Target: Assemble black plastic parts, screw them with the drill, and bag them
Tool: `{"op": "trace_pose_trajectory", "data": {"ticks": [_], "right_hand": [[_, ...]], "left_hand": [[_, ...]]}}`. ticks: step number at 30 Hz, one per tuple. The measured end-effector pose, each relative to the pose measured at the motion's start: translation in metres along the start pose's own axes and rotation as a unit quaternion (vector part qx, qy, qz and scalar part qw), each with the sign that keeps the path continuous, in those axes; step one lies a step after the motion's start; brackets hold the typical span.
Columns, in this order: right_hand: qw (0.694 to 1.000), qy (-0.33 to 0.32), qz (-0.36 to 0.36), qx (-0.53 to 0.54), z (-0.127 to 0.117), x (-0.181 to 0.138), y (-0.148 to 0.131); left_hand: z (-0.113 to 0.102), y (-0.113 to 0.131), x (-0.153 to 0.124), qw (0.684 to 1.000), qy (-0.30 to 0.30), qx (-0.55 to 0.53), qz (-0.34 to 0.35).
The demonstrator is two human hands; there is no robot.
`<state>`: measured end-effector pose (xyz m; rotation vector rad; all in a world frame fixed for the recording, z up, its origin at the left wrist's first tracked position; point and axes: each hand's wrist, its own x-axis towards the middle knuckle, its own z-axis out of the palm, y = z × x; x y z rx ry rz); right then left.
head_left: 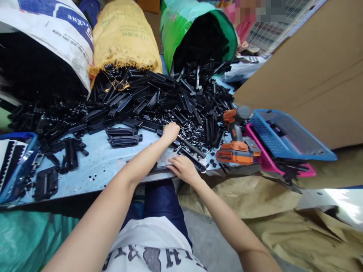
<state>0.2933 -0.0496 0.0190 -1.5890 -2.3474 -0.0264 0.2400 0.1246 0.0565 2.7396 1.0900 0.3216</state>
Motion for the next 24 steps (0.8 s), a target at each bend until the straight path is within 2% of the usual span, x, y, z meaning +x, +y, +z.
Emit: {"op": "trace_pose_trajectory", "data": {"ticks": [2,4,5,8,11,14,17,20,24], "right_hand": [[0.995,0.048,0.088,-0.023,-0.011,0.004,0.022],[0.978,0.071,0.187,-0.061,-0.023,0.012,0.052],[0.972,0.058,0.214,-0.075,-0.027,0.016,0.067],[0.977,-0.037,0.191,-0.087,-0.032,0.03,0.102],[0.98,-0.072,0.159,-0.097,-0.031,0.04,0.115],[0.986,-0.033,0.143,-0.084,-0.034,0.047,0.111],[0.989,0.022,0.147,-0.009,-0.039,0.056,0.091],[0.985,0.037,0.144,0.089,-0.041,0.067,0.058],[0.983,0.051,0.077,0.159,-0.036,0.076,0.014]], "left_hand": [[0.003,0.001,0.008,1.0,-0.001,0.001,0.003],[-0.001,-0.004,-0.002,1.0,0.019,-0.002,0.013],[-0.005,-0.009,-0.013,0.999,0.04,-0.014,0.02],[-0.026,-0.036,-0.069,0.987,0.139,-0.081,0.029],[-0.047,-0.076,-0.145,0.97,0.216,-0.109,-0.034],[-0.056,-0.109,-0.214,0.972,0.196,-0.103,-0.08],[-0.054,-0.125,-0.251,0.983,0.144,-0.079,-0.077],[-0.051,-0.126,-0.257,0.992,0.098,-0.019,-0.074],[-0.055,-0.12,-0.25,0.997,0.047,0.034,-0.057]]}}
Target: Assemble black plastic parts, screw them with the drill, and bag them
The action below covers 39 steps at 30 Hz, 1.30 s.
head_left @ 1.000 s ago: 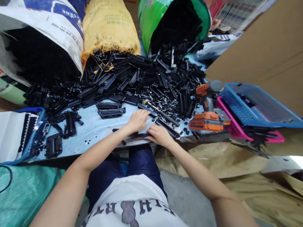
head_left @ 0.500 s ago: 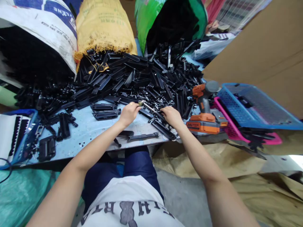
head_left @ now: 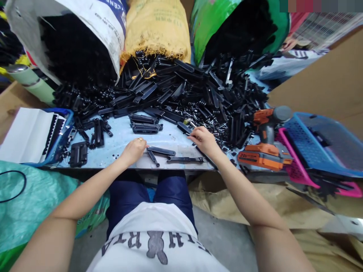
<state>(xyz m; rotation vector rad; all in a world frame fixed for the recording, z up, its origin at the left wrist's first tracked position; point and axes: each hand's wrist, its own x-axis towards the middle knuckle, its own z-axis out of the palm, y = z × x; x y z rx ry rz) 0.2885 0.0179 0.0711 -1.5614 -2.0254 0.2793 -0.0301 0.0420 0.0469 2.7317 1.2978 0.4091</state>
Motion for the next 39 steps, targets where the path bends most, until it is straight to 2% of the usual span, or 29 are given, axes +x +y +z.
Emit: {"op": "trace_pose_trajectory", "data": {"ticks": [4,7,10,14,17,21,23,27,30,33,36,39], "right_hand": [[0.999,-0.014,0.026,0.045,0.012,-0.003,-0.024],[0.996,-0.062,0.01,0.07,0.017,-0.007,-0.032],[0.99,-0.118,0.007,0.073,0.022,-0.01,-0.036],[0.989,-0.143,-0.03,0.023,0.029,-0.01,-0.038],[0.979,-0.18,-0.088,-0.023,0.031,-0.007,-0.043],[0.963,-0.214,-0.136,-0.096,0.033,-0.005,-0.052],[0.964,-0.199,-0.137,-0.11,0.036,-0.008,-0.052],[0.98,-0.125,-0.141,-0.061,0.043,-0.022,-0.044],[0.984,-0.056,-0.17,-0.008,0.051,-0.037,-0.035],[0.98,-0.012,-0.199,-0.006,0.058,-0.046,-0.028],[0.977,0.003,-0.209,-0.03,0.062,-0.05,-0.022],[0.975,-0.021,-0.211,-0.064,0.066,-0.054,-0.014]], "left_hand": [[0.0,0.003,0.003,1.0,-0.009,0.001,0.008],[0.008,0.005,0.005,0.999,-0.011,0.009,0.036],[0.02,0.004,0.005,0.998,0.024,-0.009,0.051],[0.033,0.0,0.003,0.992,0.085,-0.076,0.05],[0.038,-0.003,0.0,0.984,0.113,-0.134,0.029],[0.04,-0.001,-0.001,0.969,0.152,-0.188,-0.041],[0.04,0.001,-0.001,0.972,0.147,-0.177,-0.041],[0.04,-0.003,-0.002,0.98,0.118,-0.156,0.023],[0.043,-0.013,-0.003,0.978,0.124,-0.149,0.071],[0.049,-0.022,-0.002,0.979,0.139,-0.102,0.11],[0.053,-0.025,-0.005,0.978,0.14,-0.065,0.138],[0.048,-0.011,-0.008,0.985,0.126,-0.026,0.119]]}}
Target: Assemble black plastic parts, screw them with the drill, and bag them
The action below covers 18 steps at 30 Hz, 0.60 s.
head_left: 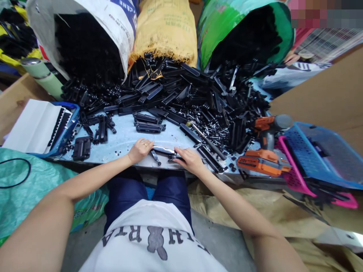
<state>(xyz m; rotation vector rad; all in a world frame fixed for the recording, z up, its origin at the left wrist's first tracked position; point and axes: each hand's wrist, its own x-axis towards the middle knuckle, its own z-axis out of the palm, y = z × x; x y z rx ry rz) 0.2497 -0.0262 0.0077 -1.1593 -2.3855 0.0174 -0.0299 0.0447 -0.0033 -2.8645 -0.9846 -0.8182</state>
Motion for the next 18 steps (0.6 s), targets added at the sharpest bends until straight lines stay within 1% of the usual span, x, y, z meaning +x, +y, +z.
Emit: {"op": "trace_pose_trajectory", "data": {"ticks": [2,3,6,7,8,9,11,13,15,16,18], "right_hand": [[1.0,-0.017,0.01,-0.017,0.005,-0.006,0.002],[0.999,-0.018,0.02,-0.026,0.008,-0.009,0.003],[0.997,-0.007,0.054,-0.056,0.015,-0.016,0.004],[0.996,-0.007,0.06,-0.064,0.016,-0.017,0.004],[0.996,-0.015,0.058,-0.068,0.017,-0.017,0.005],[0.996,-0.028,0.049,-0.068,0.016,-0.017,0.006],[0.996,-0.066,0.012,-0.057,0.014,-0.013,0.012],[0.994,-0.099,-0.034,-0.042,0.01,-0.009,0.02],[0.989,-0.12,-0.069,-0.046,0.005,-0.006,0.028],[0.987,-0.127,-0.074,-0.061,0.003,-0.005,0.03],[0.984,-0.13,-0.057,-0.106,-0.001,-0.004,0.032]], "left_hand": [[-0.003,0.019,0.008,0.999,-0.02,0.026,-0.016],[-0.003,0.03,0.015,0.999,-0.043,0.028,-0.01],[0.003,0.059,0.037,0.988,-0.153,-0.012,0.009],[0.006,0.066,0.042,0.983,-0.184,-0.028,0.003],[0.009,0.07,0.046,0.979,-0.202,-0.038,-0.008],[0.012,0.073,0.048,0.977,-0.208,-0.044,-0.019],[0.017,0.075,0.048,0.979,-0.197,-0.05,-0.025],[0.018,0.075,0.045,0.981,-0.187,-0.051,-0.023],[0.017,0.075,0.042,0.981,-0.189,-0.045,-0.022],[0.016,0.075,0.041,0.981,-0.189,-0.034,-0.02],[0.013,0.073,0.039,0.984,-0.178,0.005,-0.009]]}}
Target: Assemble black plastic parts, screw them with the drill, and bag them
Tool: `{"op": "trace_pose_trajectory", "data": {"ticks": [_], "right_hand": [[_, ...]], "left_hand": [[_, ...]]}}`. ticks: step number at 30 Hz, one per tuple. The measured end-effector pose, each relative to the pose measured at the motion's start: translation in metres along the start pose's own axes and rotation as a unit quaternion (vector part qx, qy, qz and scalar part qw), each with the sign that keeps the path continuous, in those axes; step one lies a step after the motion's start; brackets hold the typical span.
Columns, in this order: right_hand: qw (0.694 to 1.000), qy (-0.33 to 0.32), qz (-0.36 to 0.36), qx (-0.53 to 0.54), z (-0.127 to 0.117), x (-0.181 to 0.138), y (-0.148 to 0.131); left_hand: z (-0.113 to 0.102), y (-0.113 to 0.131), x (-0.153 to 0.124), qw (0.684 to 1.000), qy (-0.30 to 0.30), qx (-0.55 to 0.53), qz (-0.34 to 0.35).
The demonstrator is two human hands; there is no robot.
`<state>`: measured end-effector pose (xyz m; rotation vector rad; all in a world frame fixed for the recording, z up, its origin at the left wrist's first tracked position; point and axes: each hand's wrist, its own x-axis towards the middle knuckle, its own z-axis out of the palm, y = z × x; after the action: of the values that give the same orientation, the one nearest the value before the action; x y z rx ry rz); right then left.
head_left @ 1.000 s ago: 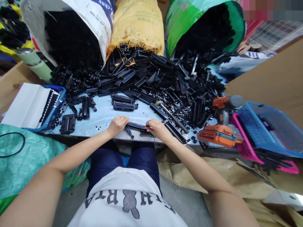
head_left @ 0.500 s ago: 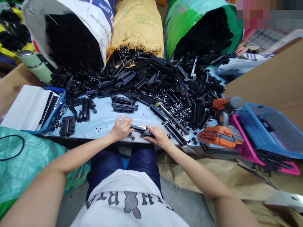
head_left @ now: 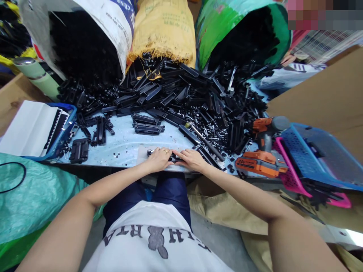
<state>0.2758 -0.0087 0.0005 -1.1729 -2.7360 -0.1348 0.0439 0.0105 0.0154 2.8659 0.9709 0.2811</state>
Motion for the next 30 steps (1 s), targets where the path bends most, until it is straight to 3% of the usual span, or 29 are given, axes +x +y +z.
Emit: {"op": "trace_pose_trajectory", "data": {"ticks": [4,8,10,13,15,18,20,23,25,27,30], "right_hand": [[0.996,0.051,0.063,-0.028,-0.015,0.004,-0.009],[0.985,0.112,-0.057,0.118,-0.058,0.017,-0.031],[0.943,0.132,-0.134,0.273,-0.082,0.025,-0.048],[0.834,0.169,-0.183,0.492,-0.093,0.039,-0.088],[0.779,0.251,-0.108,0.565,-0.079,0.052,-0.117],[0.724,0.404,0.089,0.552,-0.041,0.08,-0.138],[0.742,0.421,0.15,0.5,-0.021,0.105,-0.123],[0.881,0.289,0.112,0.357,-0.01,0.149,-0.058],[0.949,0.181,0.143,0.213,-0.012,0.18,-0.008],[0.977,0.077,0.183,0.078,-0.014,0.209,0.03],[0.985,-0.041,0.163,-0.042,-0.014,0.244,0.054]], "left_hand": [[-0.007,-0.014,-0.013,0.998,0.047,0.05,0.0],[-0.023,-0.018,-0.044,0.987,0.142,-0.07,-0.012],[-0.03,-0.008,-0.063,0.971,0.186,-0.148,-0.01],[-0.033,0.013,-0.08,0.961,0.203,-0.186,-0.015],[-0.03,0.022,-0.078,0.961,0.205,-0.182,-0.027],[-0.021,0.02,-0.059,0.96,0.211,-0.173,-0.055],[-0.016,0.009,-0.047,0.961,0.219,-0.148,-0.087],[-0.012,-0.017,-0.041,0.961,0.227,-0.096,-0.125],[-0.01,-0.035,-0.041,0.973,0.195,-0.047,-0.114],[-0.008,-0.05,-0.037,0.987,0.13,0.008,-0.094],[-0.007,-0.063,-0.019,0.989,0.064,0.049,-0.121]]}}
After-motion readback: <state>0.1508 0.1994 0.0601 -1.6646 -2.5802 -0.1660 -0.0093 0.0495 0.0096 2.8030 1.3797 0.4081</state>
